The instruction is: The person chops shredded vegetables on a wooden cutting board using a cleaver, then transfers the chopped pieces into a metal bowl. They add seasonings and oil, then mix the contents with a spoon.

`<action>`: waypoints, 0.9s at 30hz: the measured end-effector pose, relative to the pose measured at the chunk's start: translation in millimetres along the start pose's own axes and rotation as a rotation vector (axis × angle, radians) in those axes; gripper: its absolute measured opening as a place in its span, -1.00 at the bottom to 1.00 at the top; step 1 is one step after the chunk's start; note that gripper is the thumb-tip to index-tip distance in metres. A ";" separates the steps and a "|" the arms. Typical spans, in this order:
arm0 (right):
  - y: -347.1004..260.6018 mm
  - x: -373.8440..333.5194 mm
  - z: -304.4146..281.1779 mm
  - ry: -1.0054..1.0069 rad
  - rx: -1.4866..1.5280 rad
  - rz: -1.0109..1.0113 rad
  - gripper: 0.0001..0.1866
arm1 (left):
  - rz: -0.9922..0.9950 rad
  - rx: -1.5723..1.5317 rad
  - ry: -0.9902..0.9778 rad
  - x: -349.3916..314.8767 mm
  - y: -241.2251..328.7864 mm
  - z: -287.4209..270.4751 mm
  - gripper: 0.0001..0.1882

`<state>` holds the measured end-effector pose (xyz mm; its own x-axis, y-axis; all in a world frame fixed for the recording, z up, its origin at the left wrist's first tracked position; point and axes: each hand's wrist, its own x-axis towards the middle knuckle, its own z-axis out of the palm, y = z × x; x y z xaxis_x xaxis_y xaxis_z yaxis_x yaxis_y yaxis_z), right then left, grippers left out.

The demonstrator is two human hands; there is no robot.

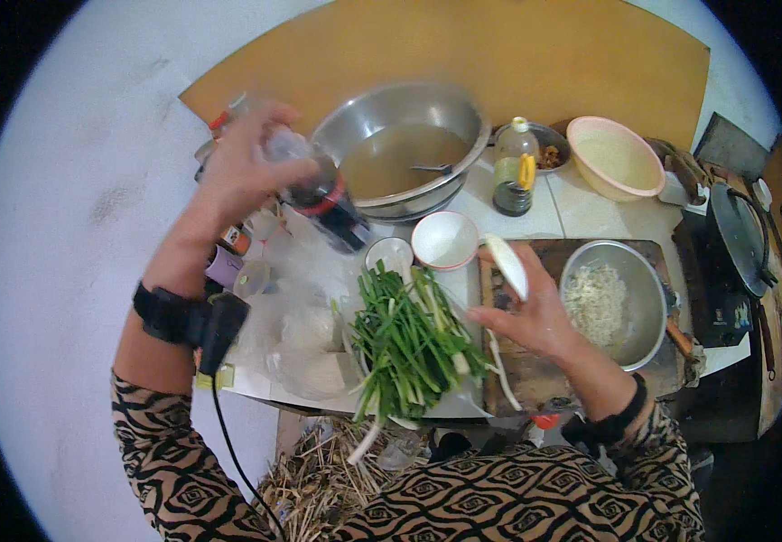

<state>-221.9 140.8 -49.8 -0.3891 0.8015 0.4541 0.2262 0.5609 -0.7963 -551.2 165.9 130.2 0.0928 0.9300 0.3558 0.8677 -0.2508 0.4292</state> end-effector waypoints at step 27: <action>179.6 -235.5 -267.5 0.071 -0.405 0.064 -0.25 | 0.287 -0.243 -0.924 -12.3 359.1 380.2 -0.31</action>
<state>149.3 108.2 -192.9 -0.3035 0.8419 0.4461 0.5865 0.5341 -0.6089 -55.1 166.7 -35.6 0.7165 0.6437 -0.2688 0.6390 -0.4512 0.6230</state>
